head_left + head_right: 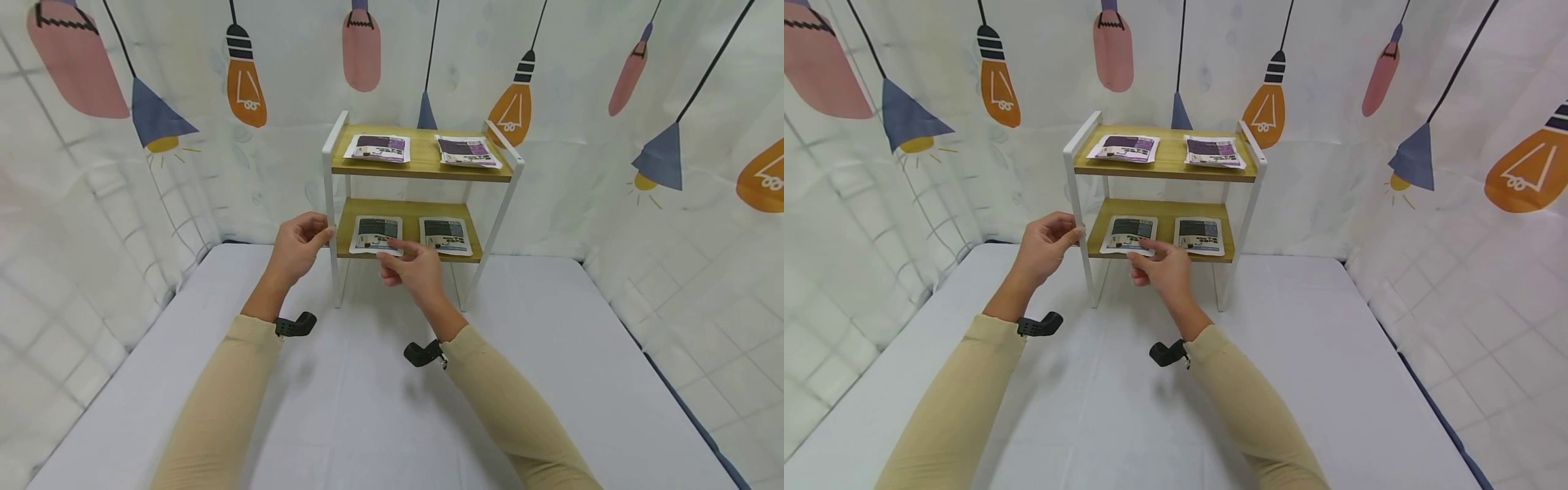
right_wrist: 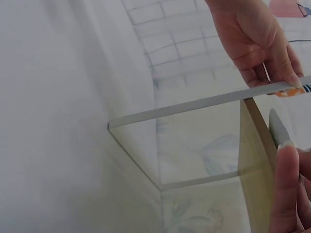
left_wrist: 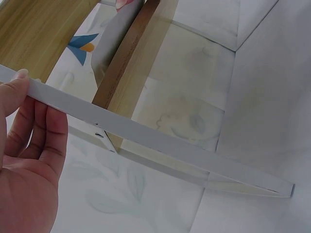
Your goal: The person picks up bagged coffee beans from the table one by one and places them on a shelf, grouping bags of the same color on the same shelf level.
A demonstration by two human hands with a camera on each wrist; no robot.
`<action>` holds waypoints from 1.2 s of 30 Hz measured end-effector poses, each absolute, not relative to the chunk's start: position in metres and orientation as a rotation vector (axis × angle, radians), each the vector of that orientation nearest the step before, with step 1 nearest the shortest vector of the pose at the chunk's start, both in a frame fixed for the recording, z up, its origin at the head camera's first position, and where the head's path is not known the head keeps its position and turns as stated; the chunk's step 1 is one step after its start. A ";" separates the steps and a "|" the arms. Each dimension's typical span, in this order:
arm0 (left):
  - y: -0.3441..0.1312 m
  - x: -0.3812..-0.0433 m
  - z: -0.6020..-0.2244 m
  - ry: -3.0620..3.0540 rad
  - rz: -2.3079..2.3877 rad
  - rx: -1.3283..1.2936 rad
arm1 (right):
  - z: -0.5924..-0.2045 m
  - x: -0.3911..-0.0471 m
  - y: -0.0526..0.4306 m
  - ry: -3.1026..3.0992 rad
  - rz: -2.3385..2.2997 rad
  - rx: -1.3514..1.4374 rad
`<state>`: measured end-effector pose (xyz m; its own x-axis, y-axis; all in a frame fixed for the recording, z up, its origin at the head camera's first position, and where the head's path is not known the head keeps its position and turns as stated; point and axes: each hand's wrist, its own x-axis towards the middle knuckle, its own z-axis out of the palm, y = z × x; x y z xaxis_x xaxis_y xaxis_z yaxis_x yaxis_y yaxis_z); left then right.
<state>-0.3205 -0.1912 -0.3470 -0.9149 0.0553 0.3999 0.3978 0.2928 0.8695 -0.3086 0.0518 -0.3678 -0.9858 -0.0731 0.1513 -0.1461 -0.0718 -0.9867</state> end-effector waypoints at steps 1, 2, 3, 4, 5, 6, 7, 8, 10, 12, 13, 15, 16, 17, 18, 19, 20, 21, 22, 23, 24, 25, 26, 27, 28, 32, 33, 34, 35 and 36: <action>-0.191 -0.321 -0.347 -2.270 -1.658 -0.415 | -0.368 -0.309 0.052 -2.103 2.243 0.249; -0.191 -0.321 -0.347 -2.270 -1.654 -0.418 | -0.369 -0.309 0.051 -2.100 2.238 0.253; -0.191 -0.321 -0.348 -2.269 -1.655 -0.418 | -0.369 -0.310 0.051 -2.096 2.233 0.258; -0.192 -0.321 -0.348 -2.267 -1.656 -0.418 | -0.370 -0.310 0.051 -2.094 2.229 0.260; -0.191 -0.321 -0.348 -2.265 -1.657 -0.417 | -0.370 -0.310 0.051 -2.091 2.225 0.263; -0.191 -0.321 -0.348 -2.267 -1.655 -0.417 | -0.370 -0.310 0.050 -2.088 2.223 0.263; -0.192 -0.322 -0.349 -2.268 -1.654 -0.415 | -0.371 -0.310 0.050 -2.086 2.217 0.262; -0.192 -0.322 -0.349 -2.266 -1.658 -0.413 | -0.371 -0.310 0.049 -2.084 2.210 0.261; -0.192 -0.322 -0.349 -2.264 -1.664 -0.408 | -0.372 -0.310 0.048 -2.085 2.192 0.254; -0.192 -0.322 -0.349 -2.266 -1.666 -0.404 | -0.372 -0.310 0.047 -2.087 2.170 0.247; -0.192 -0.322 -0.349 -2.265 -1.669 -0.404 | -0.372 -0.310 0.047 -2.088 2.157 0.245; -0.191 -0.322 -0.349 -2.264 -1.677 -0.402 | -0.372 -0.311 0.046 -2.088 2.144 0.237; -0.191 -0.322 -0.349 -2.266 -1.676 -0.408 | -0.371 -0.311 0.046 -2.088 2.139 0.235; -0.191 -0.322 -0.349 -2.264 -1.679 -0.408 | -0.371 -0.311 0.045 -2.088 2.137 0.232; -0.191 -0.322 -0.348 -2.264 -1.682 -0.409 | -0.371 -0.311 0.045 -2.087 2.136 0.231; -0.191 -0.322 -0.348 -2.262 -1.685 -0.411 | -0.371 -0.311 0.045 -2.087 2.136 0.229; -0.191 -0.322 -0.348 -2.262 -1.686 -0.411 | -0.371 -0.311 0.045 -2.087 2.138 0.225; -0.191 -0.322 -0.348 -2.262 -1.684 -0.414 | -0.371 -0.312 0.045 -2.088 2.140 0.224; -0.191 -0.322 -0.348 -2.264 -1.681 -0.416 | -0.371 -0.312 0.044 -2.089 2.143 0.221; -0.192 -0.322 -0.348 -2.262 -1.684 -0.413 | -0.371 -0.312 0.044 -2.090 2.143 0.217; -0.191 -0.321 -0.348 -2.262 -1.684 -0.413 | -0.371 -0.312 0.044 -2.091 2.144 0.214; -0.191 -0.321 -0.348 -2.262 -1.682 -0.414 | -0.370 -0.312 0.043 -2.093 2.143 0.210; -0.192 -0.321 -0.348 -2.261 -1.683 -0.414 | -0.370 -0.311 0.043 -2.093 2.143 0.205; -0.192 -0.321 -0.348 -2.263 -1.680 -0.417 | -0.370 -0.311 0.043 -2.095 2.141 0.202; -0.192 -0.321 -0.348 -2.261 -1.683 -0.415 | -0.370 -0.311 0.043 -2.095 2.139 0.200; -0.192 -0.322 -0.349 -2.247 -1.698 -0.411 | -0.369 -0.311 0.041 -2.083 2.133 0.199; -0.192 -0.323 -0.349 -2.246 -1.699 -0.413 | -0.370 -0.311 0.041 -2.079 2.131 0.201; -0.192 -0.323 -0.349 -2.242 -1.704 -0.415 | -0.370 -0.311 0.041 -2.073 2.130 0.204; -0.192 -0.323 -0.349 -2.243 -1.703 -0.420 | -0.370 -0.311 0.041 -2.070 2.128 0.206; -0.192 -0.323 -0.349 -2.247 -1.698 -0.423 | -0.370 -0.311 0.041 -2.067 2.126 0.209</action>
<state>-0.3230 -0.1923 -0.3492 -0.9139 0.0569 0.4020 0.4023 0.2610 0.8775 -0.3106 0.0407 -0.3702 -0.9759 0.0233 0.2168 -0.2173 -0.0256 -0.9758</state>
